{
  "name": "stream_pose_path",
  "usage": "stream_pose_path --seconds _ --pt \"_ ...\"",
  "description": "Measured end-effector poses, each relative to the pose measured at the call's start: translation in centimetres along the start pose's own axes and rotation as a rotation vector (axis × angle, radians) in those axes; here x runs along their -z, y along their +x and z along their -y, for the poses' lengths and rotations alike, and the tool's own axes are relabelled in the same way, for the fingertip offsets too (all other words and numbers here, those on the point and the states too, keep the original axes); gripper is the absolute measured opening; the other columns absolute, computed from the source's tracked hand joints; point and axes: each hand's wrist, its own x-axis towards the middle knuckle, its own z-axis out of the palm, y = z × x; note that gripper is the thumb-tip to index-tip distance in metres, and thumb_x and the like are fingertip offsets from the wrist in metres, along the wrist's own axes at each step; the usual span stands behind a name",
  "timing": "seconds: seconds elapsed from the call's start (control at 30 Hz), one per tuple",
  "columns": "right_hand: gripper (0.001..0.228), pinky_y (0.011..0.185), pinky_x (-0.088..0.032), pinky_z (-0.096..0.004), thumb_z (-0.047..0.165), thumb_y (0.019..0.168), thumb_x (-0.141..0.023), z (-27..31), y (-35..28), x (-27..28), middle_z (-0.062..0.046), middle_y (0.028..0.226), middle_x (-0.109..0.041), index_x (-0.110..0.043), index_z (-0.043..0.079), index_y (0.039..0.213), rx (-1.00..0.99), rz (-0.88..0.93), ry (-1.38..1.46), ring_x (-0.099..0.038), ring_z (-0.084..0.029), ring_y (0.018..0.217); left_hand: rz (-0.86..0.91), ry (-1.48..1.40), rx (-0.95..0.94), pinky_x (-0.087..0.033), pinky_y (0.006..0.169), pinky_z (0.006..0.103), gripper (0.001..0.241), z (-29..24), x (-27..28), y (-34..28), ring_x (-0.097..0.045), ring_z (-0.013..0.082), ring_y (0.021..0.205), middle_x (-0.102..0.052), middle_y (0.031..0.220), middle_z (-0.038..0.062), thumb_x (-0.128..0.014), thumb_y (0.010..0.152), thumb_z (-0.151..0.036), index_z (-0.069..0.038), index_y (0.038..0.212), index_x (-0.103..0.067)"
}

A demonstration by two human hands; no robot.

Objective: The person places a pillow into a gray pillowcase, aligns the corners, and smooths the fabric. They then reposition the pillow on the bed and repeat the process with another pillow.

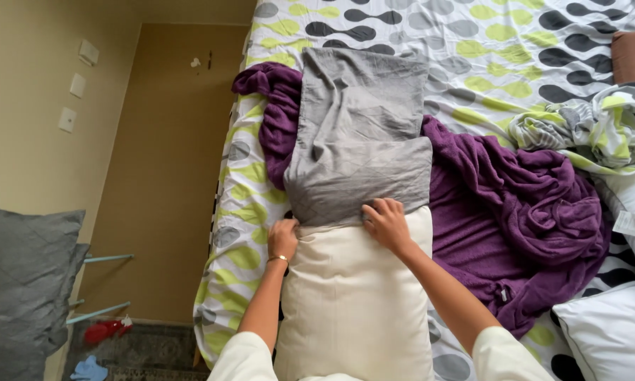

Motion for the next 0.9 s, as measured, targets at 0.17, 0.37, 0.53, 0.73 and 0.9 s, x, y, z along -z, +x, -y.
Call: stream_pose_path --seconds 0.17,0.37,0.53,0.73,0.9 --pt "0.058 0.098 -0.039 -0.052 0.062 0.09 -0.065 -0.8 -4.8 2.8 -0.011 0.133 -0.054 -0.062 0.034 0.141 -0.478 0.058 -0.041 -0.052 -0.037 0.123 0.366 -0.798 0.869 -0.033 0.124 0.0421 0.092 -2.1 1.3 -0.3 -0.043 0.0299 0.146 -0.051 0.154 0.014 -0.069 0.085 -0.08 -0.019 0.151 -0.046" --pt "0.083 0.113 -0.008 -0.081 0.075 0.091 -0.056 2.2 -5.6 3.5 -0.023 0.169 -0.018 -0.035 0.034 0.161 -0.796 0.462 0.314 -0.01 -0.052 0.154 0.404 -0.387 -0.09 -0.051 0.096 0.0617 0.037 -3.6 1.9 -4.2 -0.065 0.0562 0.105 -0.067 0.111 0.042 -0.044 0.101 -0.004 0.014 0.129 -0.059" --pt "0.088 0.108 -0.005 -0.087 0.076 0.092 -0.055 4.1 -4.2 4.9 -0.023 0.171 -0.009 -0.026 0.034 0.164 -0.915 0.406 0.506 -0.003 -0.056 0.153 0.428 -0.976 0.723 -0.042 0.112 0.0492 0.068 -8.2 7.7 -1.7 -0.062 0.0388 0.123 -0.07 0.117 0.028 -0.061 0.099 -0.06 0.006 0.108 -0.072" --pt "0.076 0.122 -0.007 -0.067 0.052 0.103 -0.049 6.4 -3.2 6.9 -0.027 0.169 -0.007 -0.017 0.027 0.167 -0.791 0.109 0.871 -0.006 -0.052 0.153 0.283 -1.133 0.69 -0.037 0.118 0.045 0.059 -19.1 21.7 -0.7 -0.057 0.0309 0.131 -0.066 0.13 0.023 -0.065 0.099 -0.053 0.0 0.124 -0.067" --pt "0.064 0.128 -0.001 -0.05 0.04 0.113 -0.034 7.1 -2.0 7.2 -0.011 0.173 -0.001 -0.008 0.019 0.168 -0.635 -0.107 1.356 -0.004 -0.027 0.158 0.123 -1.142 0.354 -0.047 0.109 0.0507 0.046 -27.9 31.2 -0.9 -0.062 0.0325 0.124 -0.07 0.124 0.023 -0.058 0.104 -0.039 -0.003 0.133 -0.063"
